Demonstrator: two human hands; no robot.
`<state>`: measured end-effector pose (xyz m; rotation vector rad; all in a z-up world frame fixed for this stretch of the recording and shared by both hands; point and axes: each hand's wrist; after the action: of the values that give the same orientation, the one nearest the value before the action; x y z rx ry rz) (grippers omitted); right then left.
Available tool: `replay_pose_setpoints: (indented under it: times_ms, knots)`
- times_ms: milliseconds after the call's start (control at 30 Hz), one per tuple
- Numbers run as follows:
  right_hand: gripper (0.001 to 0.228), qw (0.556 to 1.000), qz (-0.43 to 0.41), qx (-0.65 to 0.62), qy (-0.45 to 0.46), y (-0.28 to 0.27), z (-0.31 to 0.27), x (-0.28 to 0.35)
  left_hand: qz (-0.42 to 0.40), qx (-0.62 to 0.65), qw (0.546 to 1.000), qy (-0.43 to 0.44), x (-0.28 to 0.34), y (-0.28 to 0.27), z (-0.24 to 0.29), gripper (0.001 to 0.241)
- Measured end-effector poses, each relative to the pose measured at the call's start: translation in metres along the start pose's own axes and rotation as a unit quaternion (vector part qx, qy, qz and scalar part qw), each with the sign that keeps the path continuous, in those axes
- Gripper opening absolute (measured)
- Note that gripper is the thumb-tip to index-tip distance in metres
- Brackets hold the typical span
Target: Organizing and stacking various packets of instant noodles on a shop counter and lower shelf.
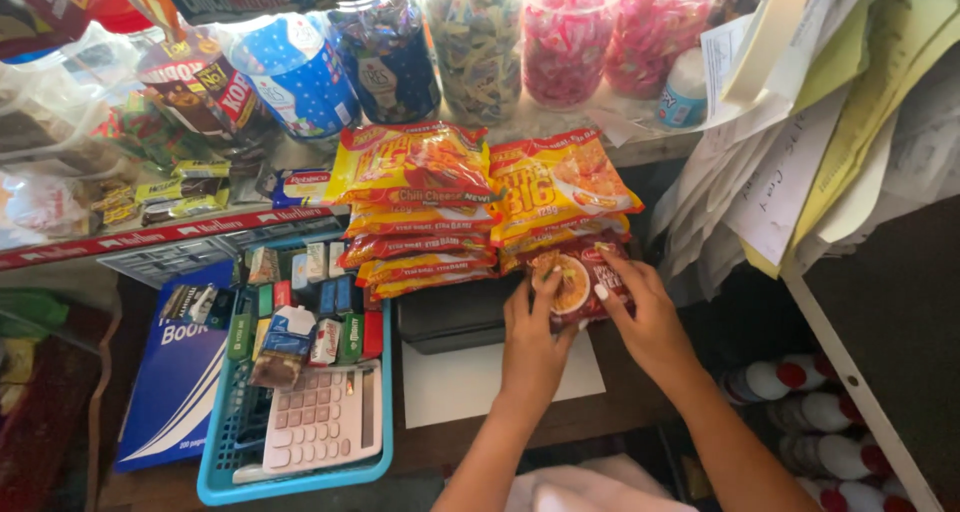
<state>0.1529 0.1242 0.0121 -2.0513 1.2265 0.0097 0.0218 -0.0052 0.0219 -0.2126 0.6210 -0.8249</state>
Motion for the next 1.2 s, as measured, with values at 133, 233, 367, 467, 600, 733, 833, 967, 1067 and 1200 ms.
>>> replay_pose_setpoints:
  times_ms: [133, 233, 367, 467, 600, 733, 833, 967, 1067, 1200]
  knots:
    - [0.049, 1.0, -0.014, -0.005, -0.012, -0.003, -0.01, 0.001, -0.029, 0.001, 0.999, -0.038, 0.0, -0.002, -0.003, 0.082]
    - [0.049, 1.0, -0.015, -0.013, -0.011, -0.004, -0.01, 0.0, -0.03, -0.002, 0.999, -0.035, -0.001, -0.009, 0.007, 0.082]
    - [0.046, 1.0, 0.002, -0.009, -0.022, -0.006, -0.004, 0.002, -0.026, -0.027, 0.999, -0.014, 0.002, -0.013, 0.013, 0.081]
    - [0.047, 0.999, 0.018, -0.007, -0.04, -0.01, -0.012, 0.003, -0.016, -0.068, 0.997, 0.01, 0.003, -0.016, 0.018, 0.081]
    - [0.045, 0.999, 0.034, 0.001, -0.037, -0.017, -0.009, 0.004, 0.004, -0.093, 0.995, 0.046, 0.0, -0.02, 0.033, 0.08]
    - [0.042, 0.998, 0.056, 0.01, -0.013, -0.03, -0.007, 0.011, 0.043, -0.092, 0.989, 0.105, 0.0, -0.016, 0.042, 0.065]
    - [0.039, 0.997, 0.079, 0.0, 0.012, -0.047, -0.012, 0.021, 0.051, -0.059, 0.984, 0.161, 0.0, -0.003, 0.044, 0.052]
    - [0.027, 0.991, 0.124, 0.016, 0.04, -0.084, -0.029, 0.044, 0.015, 0.015, 0.963, 0.27, -0.005, 0.02, 0.064, 0.039]
    - [0.022, 0.98, 0.16, 0.032, 0.115, -0.119, -0.063, 0.065, -0.038, 0.073, 0.94, 0.332, -0.011, 0.047, 0.084, 0.038]
    - [0.021, 0.948, 0.253, 0.06, 0.182, -0.161, -0.08, 0.11, -0.114, 0.165, 0.901, 0.385, -0.013, 0.09, 0.117, 0.038]
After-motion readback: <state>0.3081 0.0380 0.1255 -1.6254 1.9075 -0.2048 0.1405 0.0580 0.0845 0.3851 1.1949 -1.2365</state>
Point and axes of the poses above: each hand's wrist, its own x-axis away from the middle knuckle, its own y-axis out of the palm, z = x × y, and after that the axes turned 4 degrees about x, right-handed
